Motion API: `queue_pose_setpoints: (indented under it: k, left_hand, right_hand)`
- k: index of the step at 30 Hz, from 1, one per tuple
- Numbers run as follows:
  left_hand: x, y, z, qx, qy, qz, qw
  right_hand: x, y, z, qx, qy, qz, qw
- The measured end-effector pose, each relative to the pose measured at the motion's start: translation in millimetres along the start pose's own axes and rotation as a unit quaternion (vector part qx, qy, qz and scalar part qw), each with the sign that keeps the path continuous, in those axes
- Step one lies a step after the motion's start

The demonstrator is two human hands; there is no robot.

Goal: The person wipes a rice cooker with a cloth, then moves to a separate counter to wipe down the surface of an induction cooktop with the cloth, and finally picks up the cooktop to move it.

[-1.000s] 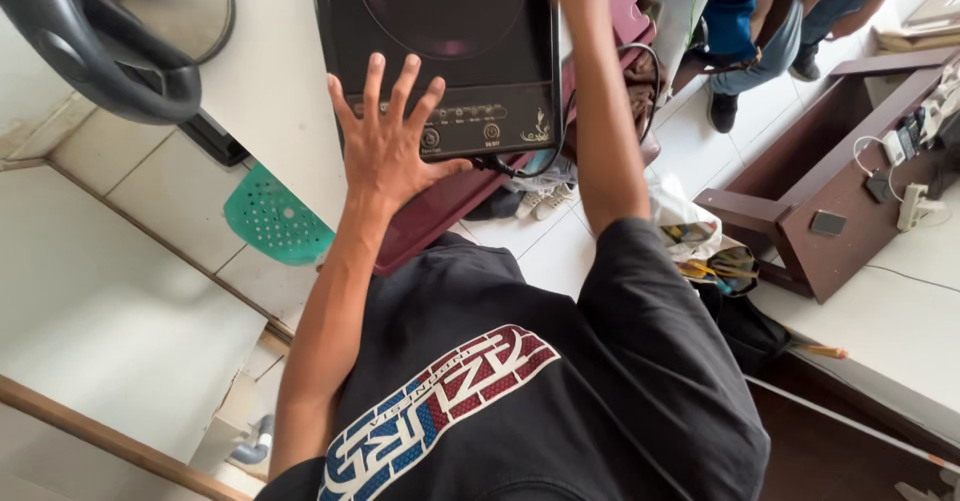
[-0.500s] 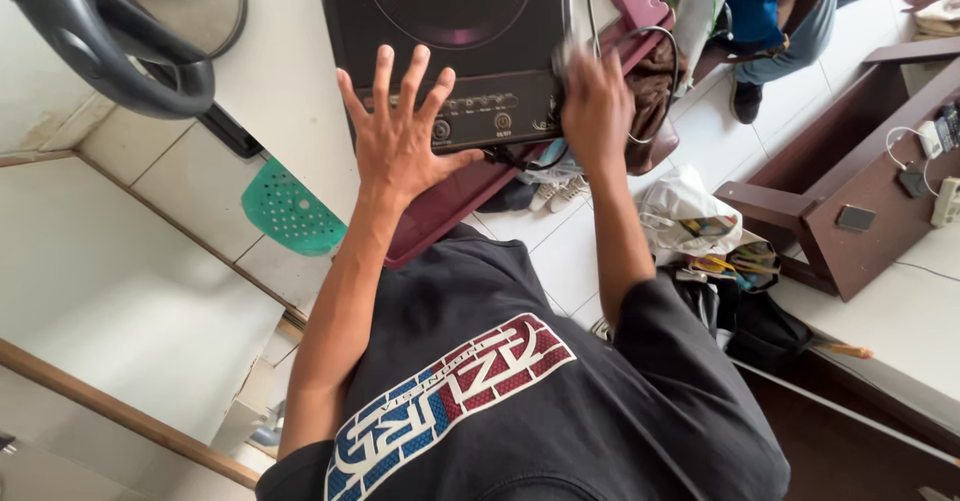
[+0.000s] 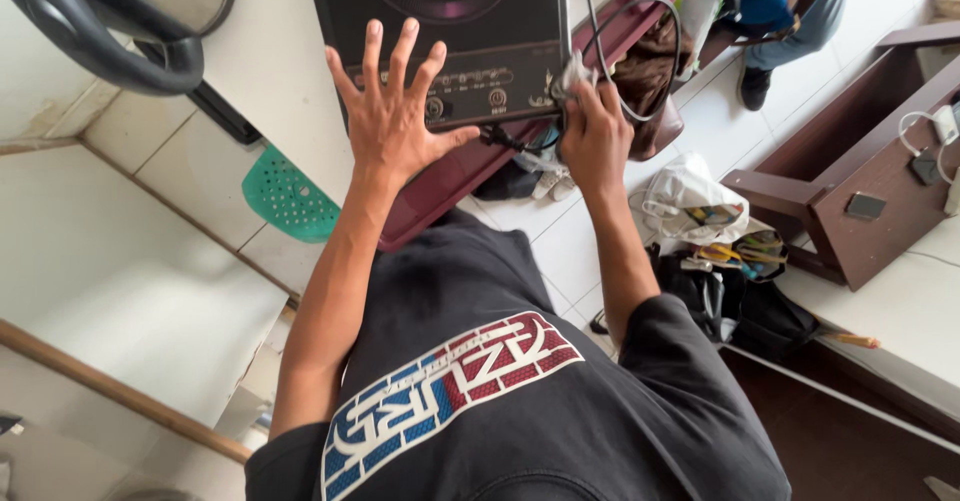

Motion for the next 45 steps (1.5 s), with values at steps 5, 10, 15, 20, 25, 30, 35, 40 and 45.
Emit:
queue_pose_setpoints:
  k: [5,10,15,20,25,30,35,40,45]
  left_hand:
    - [0.5,3.9,2.1,0.000,0.013,-0.021,1.000]
    - [3.5,-1.4,-4.2,0.024,-0.002,0.001,1.000]
    - [3.2,-1.0,-1.6,0.010,0.015,-0.001,1.000]
    - [3.4,-3.0,-3.5,0.007,0.015,-0.009,1.000]
    - [2.8,-1.5,-1.0,0.025,0.011,-0.001,1.000]
    - [2.3,-5.2,-4.1,0.023,-0.004,0.030,0.999]
    - [0.2,-4.0,1.4,0.009,0.016,0.018,1.000]
    - [2.6,-1.6,4.0,0.024,0.027,-0.010,0.999]
    - [6.2,-5.2,18.6,0.134,0.050,0.016,0.990]
  right_hand:
    - [2.3,-2.2,5.2,-0.004,-0.012,-0.063,0.998]
    - [-69.1,4.4,-32.2,0.050,-0.028,0.003,0.998]
    - [-10.5,-15.5,4.2,0.112,0.081,0.100,0.985]
    - [-76.0,20.1,-39.8,0.156,0.039,0.107,0.981]
    - [-203.9,36.9,-117.7,0.149,-0.008,0.095,0.984]
    - [-172.6,40.5,-108.8,0.130,-0.004,0.096,0.987]
    - [-73.3,21.7,-57.3,0.142,0.064,0.112,0.981]
    - [-35.9,1.5,-4.8,0.033,-0.028,-0.021,0.999]
    - [-67.7,-39.1,14.5,0.110,-0.005,0.115,0.987]
Point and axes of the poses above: each hand's wrist, its own x-axis away from the middle knuckle, its own z-axis out of the back of the hand, y = z × x, the point moved 7 cm from there along -x, towards the middle knuckle, and after that the axes turned 12 degrees about x, right-handed, at the moved point
